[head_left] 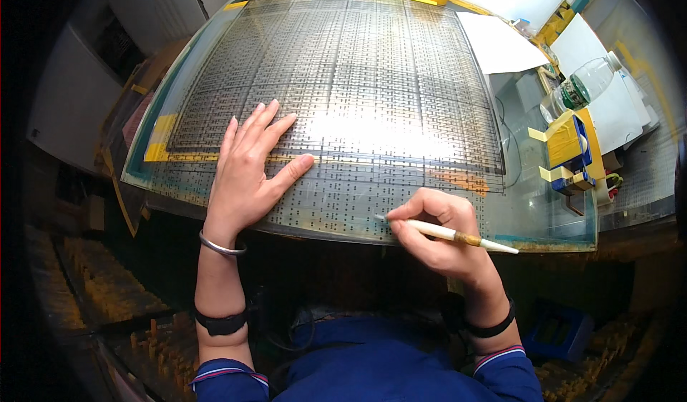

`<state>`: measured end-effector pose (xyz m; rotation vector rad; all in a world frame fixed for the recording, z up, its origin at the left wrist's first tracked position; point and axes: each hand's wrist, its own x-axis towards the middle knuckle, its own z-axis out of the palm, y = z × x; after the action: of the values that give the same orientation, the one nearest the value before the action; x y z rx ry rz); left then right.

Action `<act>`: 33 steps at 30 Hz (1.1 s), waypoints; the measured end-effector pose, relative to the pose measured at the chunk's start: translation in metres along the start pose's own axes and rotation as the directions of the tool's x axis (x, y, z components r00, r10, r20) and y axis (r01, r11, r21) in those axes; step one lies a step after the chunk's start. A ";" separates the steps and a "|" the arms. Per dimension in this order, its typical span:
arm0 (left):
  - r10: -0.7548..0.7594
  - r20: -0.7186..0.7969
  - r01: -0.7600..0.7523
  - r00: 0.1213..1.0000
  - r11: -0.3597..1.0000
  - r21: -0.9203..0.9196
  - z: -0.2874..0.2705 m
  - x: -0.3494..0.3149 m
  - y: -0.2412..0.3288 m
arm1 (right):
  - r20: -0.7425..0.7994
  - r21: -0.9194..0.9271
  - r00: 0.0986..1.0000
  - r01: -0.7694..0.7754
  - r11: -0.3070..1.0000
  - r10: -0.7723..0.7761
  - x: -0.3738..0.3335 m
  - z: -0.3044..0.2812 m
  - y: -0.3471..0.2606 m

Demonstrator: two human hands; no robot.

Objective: Inspecting and measuring a transparent metal mesh grid using a ruler and a marking tool on a light table.

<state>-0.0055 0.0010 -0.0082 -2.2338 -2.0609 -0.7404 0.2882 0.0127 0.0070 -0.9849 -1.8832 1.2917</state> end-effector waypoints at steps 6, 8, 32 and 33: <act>-0.011 0.004 0.011 1.000 1.000 0.010 0.000 0.000 0.001 | -0.059 -0.036 0.997 0.047 0.998 -0.049 0.002 0.002 0.002; -0.014 0.006 0.014 1.000 1.000 0.009 0.000 -0.001 0.000 | -0.043 -0.051 0.996 0.077 0.996 -0.079 0.001 0.003 0.007; -0.013 0.004 0.013 1.000 1.000 -0.003 0.000 0.000 0.001 | -0.064 -0.018 0.995 0.075 0.997 -0.076 0.002 0.003 0.006; -0.012 0.004 0.012 1.000 1.000 -0.007 -0.001 0.000 0.001 | -0.023 -0.021 0.996 0.090 0.996 -0.090 0.001 0.000 0.005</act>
<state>-0.0047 0.0006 -0.0071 -2.2305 -2.0779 -0.7463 0.2890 0.0152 0.0022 -0.9113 -1.9037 1.2058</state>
